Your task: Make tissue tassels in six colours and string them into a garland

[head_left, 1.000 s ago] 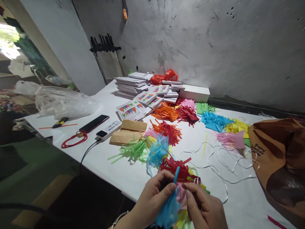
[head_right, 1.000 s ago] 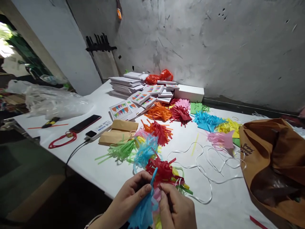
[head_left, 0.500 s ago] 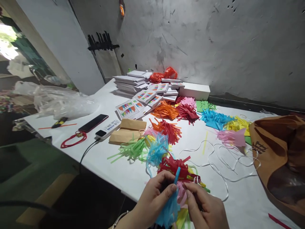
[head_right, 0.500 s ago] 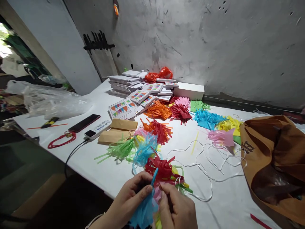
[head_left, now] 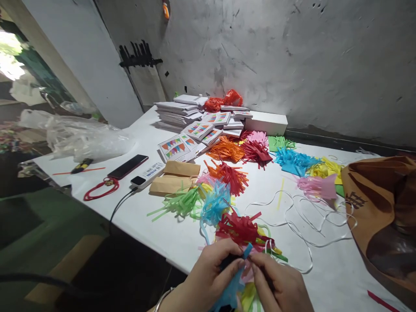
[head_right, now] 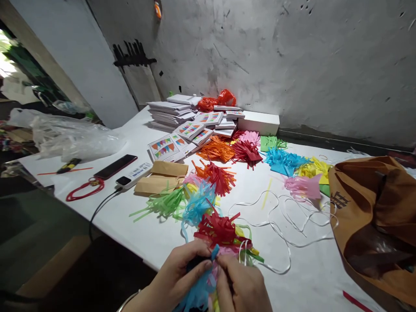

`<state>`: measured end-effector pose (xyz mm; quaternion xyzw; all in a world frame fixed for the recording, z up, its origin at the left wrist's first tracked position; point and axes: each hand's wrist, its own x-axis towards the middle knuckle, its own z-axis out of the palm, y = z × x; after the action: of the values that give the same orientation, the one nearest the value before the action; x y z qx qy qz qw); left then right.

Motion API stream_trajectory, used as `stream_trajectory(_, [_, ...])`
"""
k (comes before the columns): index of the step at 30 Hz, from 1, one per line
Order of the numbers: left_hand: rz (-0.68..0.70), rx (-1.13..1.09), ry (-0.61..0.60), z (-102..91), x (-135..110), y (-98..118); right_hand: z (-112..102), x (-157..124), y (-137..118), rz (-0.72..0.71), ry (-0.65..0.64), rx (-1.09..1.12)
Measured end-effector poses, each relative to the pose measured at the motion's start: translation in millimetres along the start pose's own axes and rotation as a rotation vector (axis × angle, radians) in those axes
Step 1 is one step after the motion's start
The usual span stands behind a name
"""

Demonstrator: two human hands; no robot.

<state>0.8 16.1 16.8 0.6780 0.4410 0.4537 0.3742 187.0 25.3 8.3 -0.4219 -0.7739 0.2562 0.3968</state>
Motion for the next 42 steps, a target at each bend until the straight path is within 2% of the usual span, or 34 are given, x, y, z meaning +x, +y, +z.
stream_trajectory(4, [0.160, 0.142, -0.026, -3.9, 1, 3, -5, 4, 1, 0.161, -0.138, 0.160])
stream_trajectory(8, [0.221, 0.250, -0.012, -7.9, 1, 1, -8, 8, 0, 0.408, -0.377, 0.523])
stream_trajectory(11, [0.232, 0.273, -0.031, -9.7, 1, 2, -4, 10, 2, 0.540, -0.468, 0.819])
stream_trajectory(15, [0.231, 0.239, -0.010, -10.9, 1, 4, 5, 9, 9, 0.597, -0.442, 1.117])
stream_trajectory(20, [0.201, 0.250, 0.001, -12.4, 0, 4, 4, 7, 7, 0.599, -0.394, 1.165])
stream_trajectory(24, [0.199, 0.254, -0.053, -10.9, 0, 6, 1, 9, 1, 0.639, -0.388, 1.081])
stream_trajectory(29, [0.167, 0.301, -0.140, -8.3, 0, 3, 3, 11, 0, 0.571, -0.341, 0.865])
stream_trajectory(31, [0.166, 0.340, -0.129, -8.4, 1, 1, 3, 11, 2, 0.520, -0.267, 0.694])
stream_trajectory(34, [0.199, 0.386, -0.117, -7.5, 1, -3, 8, 11, 6, 0.350, -0.160, 0.360])
stream_trajectory(37, [0.251, 0.395, -0.116, -1.6, 4, -9, 17, 16, 10, 0.250, 0.001, 0.127])
stream_trajectory(40, [0.309, 0.398, -0.136, 10.5, 10, -20, 12, 31, 21, 0.263, 0.154, 0.120])
stream_trajectory(42, [0.332, 0.424, -0.182, 19.4, 16, -27, -12, 44, 35, 0.275, 0.232, 0.154])
